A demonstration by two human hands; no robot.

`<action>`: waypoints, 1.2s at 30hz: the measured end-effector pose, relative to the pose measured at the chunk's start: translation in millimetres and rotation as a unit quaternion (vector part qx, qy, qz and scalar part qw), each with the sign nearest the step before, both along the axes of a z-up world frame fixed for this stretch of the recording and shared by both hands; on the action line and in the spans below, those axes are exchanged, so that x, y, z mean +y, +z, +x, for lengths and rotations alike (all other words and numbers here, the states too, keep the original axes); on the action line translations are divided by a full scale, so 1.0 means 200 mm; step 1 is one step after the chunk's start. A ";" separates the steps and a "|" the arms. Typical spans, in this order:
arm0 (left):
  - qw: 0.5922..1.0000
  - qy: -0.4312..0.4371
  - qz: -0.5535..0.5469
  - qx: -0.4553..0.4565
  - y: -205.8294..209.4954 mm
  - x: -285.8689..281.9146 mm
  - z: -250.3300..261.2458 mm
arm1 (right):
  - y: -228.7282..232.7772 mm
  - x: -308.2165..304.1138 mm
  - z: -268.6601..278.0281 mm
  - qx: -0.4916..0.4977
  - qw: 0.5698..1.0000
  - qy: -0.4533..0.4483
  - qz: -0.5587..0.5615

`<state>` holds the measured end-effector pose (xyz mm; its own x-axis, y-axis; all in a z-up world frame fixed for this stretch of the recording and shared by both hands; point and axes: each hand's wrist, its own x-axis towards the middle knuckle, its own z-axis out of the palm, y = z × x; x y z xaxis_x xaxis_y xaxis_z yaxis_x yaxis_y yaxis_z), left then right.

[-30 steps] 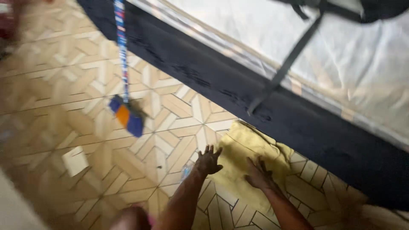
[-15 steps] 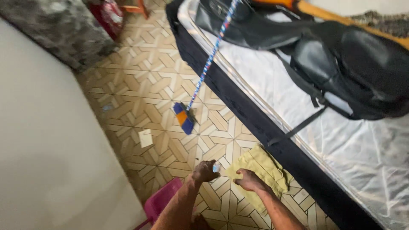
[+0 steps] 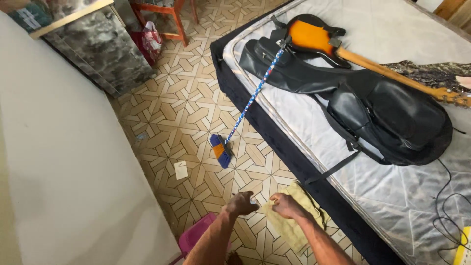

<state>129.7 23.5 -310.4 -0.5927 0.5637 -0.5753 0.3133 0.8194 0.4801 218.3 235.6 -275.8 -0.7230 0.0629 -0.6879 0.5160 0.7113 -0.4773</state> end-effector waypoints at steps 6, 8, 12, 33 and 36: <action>0.998 0.041 0.049 -0.028 0.27 0.20 -0.03 | 0.04 0.21 -0.10 0.149 0.988 -0.038 -0.005; 0.997 0.031 0.070 -0.005 0.23 0.29 -0.07 | 0.07 0.29 -0.17 0.101 0.986 -0.114 -0.068; 0.992 0.051 0.116 0.006 0.16 0.55 -0.24 | 0.21 0.52 -0.38 0.079 0.980 -0.130 -0.125; 0.940 0.255 0.199 0.109 0.72 1.50 -1.39 | 0.60 1.58 -1.81 0.097 0.987 -0.043 -0.124; 0.926 0.297 0.217 0.089 0.75 1.54 -1.54 | 0.64 1.56 -1.97 0.094 0.986 -0.056 -0.124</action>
